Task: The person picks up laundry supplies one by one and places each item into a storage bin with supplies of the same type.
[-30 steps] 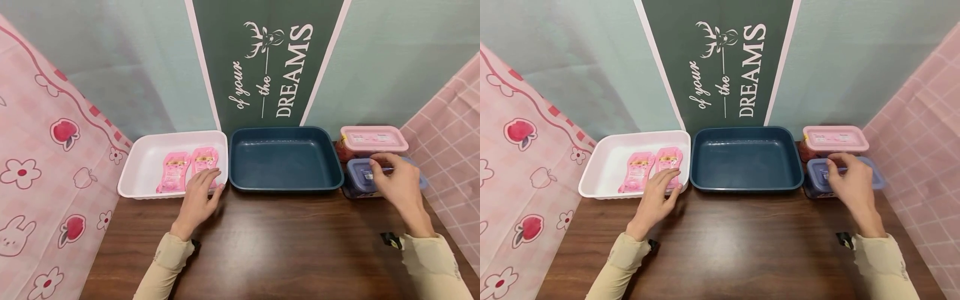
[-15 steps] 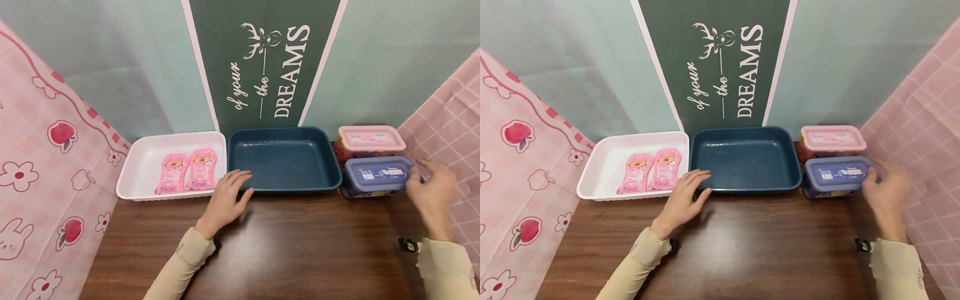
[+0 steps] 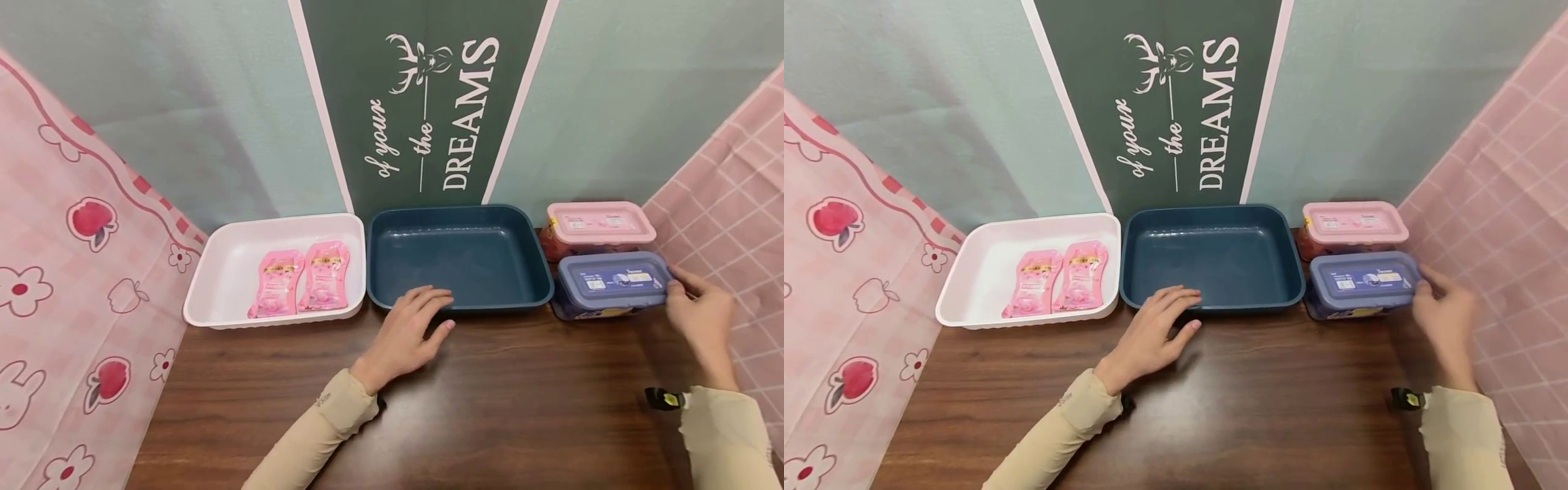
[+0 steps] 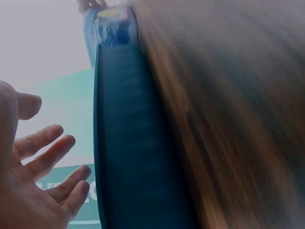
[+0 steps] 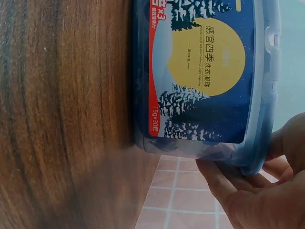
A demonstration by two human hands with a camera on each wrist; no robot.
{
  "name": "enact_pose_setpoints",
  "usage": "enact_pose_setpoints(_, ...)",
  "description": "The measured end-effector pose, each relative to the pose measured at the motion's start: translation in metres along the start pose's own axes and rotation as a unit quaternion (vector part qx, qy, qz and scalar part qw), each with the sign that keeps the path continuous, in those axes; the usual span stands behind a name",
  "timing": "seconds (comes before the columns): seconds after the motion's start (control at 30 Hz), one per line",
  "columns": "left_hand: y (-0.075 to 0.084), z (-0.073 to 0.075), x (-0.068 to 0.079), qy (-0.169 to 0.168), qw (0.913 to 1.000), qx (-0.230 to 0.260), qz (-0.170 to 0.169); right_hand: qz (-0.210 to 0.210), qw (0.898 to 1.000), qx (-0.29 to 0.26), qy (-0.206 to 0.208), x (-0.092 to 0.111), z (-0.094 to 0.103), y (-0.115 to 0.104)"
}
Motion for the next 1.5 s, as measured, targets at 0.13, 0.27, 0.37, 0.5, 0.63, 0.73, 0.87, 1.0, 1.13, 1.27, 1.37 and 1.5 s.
enact_pose_setpoints(0.13, 0.013, -0.010, -0.004, -0.010, 0.9999, -0.006, -0.013, 0.012, 1.000, 0.027, -0.003, -0.002, -0.001, -0.003)
enact_pose_setpoints(0.27, 0.029, -0.024, -0.008, -0.023, 0.9991, -0.023, -0.028, 0.023, 0.999, 0.035, -0.007, -0.001, 0.000, -0.005)
enact_pose_setpoints(0.37, 0.040, -0.036, -0.012, -0.041, 0.9982, -0.024, -0.036, 0.027, 0.999, 0.032, -0.006, 0.002, 0.002, -0.006)
enact_pose_setpoints(0.5, 0.052, -0.049, -0.017, -0.064, 0.9970, -0.021, -0.037, 0.029, 0.999, 0.031, -0.007, 0.005, 0.003, -0.007)
enact_pose_setpoints(0.63, 0.060, -0.060, -0.022, -0.068, 0.9966, -0.023, -0.040, 0.034, 0.999, 0.041, -0.008, 0.007, 0.004, -0.006)
enact_pose_setpoints(0.73, 0.065, -0.066, -0.025, -0.064, 0.9964, -0.027, -0.047, 0.036, 0.998, 0.041, -0.008, 0.008, 0.004, -0.006)
enact_pose_setpoints(0.87, 0.073, -0.073, -0.028, -0.060, 0.9953, -0.041, -0.064, 0.038, 0.998, 0.044, -0.009, 0.011, 0.004, -0.006)
enact_pose_setpoints(1.0, 0.084, -0.080, -0.030, -0.057, 0.9921, -0.065, -0.091, 0.047, 0.998, 0.046, -0.008, 0.015, 0.006, -0.008)
enact_pose_setpoints(1.13, 0.094, -0.087, -0.033, -0.059, 0.9874, -0.093, -0.114, 0.055, 0.998, 0.035, -0.003, 0.021, 0.007, -0.010)
enact_pose_setpoints(1.27, 0.104, -0.095, -0.038, -0.065, 0.9819, -0.121, -0.131, 0.063, 0.998, 0.031, -0.001, 0.026, 0.009, -0.011)
enact_pose_setpoints(1.37, 0.110, -0.101, -0.041, -0.075, 0.9753, -0.152, -0.142, 0.072, 0.997, 0.033, -0.005, 0.030, 0.010, -0.013)
enact_pose_setpoints(1.5, 0.115, -0.110, -0.042, -0.105, 0.9657, -0.182, -0.153, 0.078, 0.996, 0.032, -0.012, 0.035, 0.011, -0.015)
Point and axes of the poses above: each hand's wrist, its own x-axis away from the middle knuckle, its own z-axis out of the back of the hand, y = z × x, the point moved 4 cm from there along -x, towards the middle knuckle, and after that the axes turned 11 degrees about z, right-handed, at the moved point
